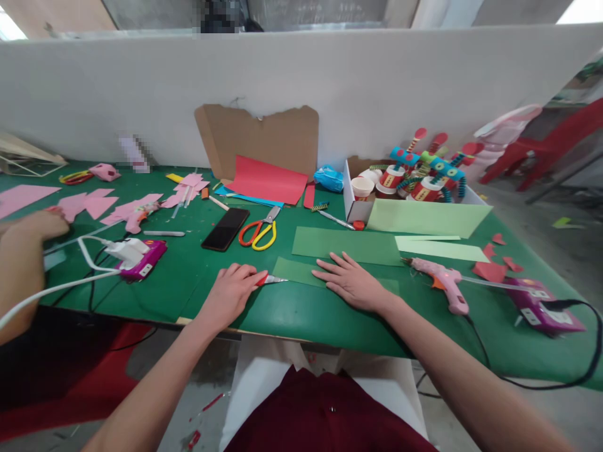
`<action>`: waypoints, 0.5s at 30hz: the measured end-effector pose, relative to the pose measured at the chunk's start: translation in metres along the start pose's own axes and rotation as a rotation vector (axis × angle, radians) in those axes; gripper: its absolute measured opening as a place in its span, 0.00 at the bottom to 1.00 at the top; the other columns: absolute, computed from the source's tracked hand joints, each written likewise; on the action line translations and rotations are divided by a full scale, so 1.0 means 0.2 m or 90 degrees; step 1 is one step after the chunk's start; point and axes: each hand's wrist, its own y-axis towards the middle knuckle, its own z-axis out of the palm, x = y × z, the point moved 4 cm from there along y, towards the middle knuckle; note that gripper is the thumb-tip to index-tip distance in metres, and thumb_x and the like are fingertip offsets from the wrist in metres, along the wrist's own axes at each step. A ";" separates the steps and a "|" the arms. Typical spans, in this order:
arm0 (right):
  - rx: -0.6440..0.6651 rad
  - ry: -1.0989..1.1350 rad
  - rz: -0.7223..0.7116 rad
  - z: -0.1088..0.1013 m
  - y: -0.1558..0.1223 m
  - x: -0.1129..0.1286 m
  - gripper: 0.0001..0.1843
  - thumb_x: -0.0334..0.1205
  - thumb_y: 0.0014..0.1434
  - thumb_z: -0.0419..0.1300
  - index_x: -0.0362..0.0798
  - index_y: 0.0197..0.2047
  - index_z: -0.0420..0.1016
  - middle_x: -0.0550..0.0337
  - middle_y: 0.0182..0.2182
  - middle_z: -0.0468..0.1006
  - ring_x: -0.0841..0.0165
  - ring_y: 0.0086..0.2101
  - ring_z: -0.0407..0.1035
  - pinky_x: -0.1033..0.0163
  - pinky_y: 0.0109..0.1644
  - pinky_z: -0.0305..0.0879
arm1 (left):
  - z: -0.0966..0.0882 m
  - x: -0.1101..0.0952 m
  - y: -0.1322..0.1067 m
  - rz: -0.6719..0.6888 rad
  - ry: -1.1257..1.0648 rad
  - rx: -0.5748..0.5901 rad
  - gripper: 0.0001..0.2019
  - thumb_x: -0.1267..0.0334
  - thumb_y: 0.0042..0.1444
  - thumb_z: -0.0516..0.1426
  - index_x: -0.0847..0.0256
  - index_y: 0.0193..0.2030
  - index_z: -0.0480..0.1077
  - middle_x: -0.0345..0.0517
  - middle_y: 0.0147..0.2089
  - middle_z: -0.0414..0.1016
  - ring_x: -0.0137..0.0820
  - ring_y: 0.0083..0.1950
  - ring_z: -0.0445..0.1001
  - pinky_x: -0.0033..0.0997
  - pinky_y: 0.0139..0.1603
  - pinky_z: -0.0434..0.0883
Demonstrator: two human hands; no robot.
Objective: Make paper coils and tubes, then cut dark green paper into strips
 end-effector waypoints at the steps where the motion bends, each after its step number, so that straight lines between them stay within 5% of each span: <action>1: -0.004 -0.004 0.001 0.01 0.00 0.00 0.25 0.49 0.70 0.38 0.61 0.68 0.56 0.67 0.68 0.55 0.55 0.68 0.42 0.39 0.70 0.38 | 0.00 -0.01 0.00 -0.001 0.002 0.000 0.17 0.66 0.66 0.47 0.53 0.57 0.70 0.49 0.49 0.73 0.37 0.47 0.65 0.35 0.40 0.60; 15: -0.022 -0.020 -0.001 0.00 0.01 0.02 0.24 0.47 0.70 0.40 0.62 0.67 0.57 0.67 0.67 0.57 0.56 0.68 0.43 0.39 0.70 0.41 | -0.01 -0.07 0.00 -0.028 0.021 -0.002 0.19 0.66 0.64 0.45 0.53 0.56 0.71 0.51 0.47 0.72 0.39 0.46 0.63 0.37 0.40 0.61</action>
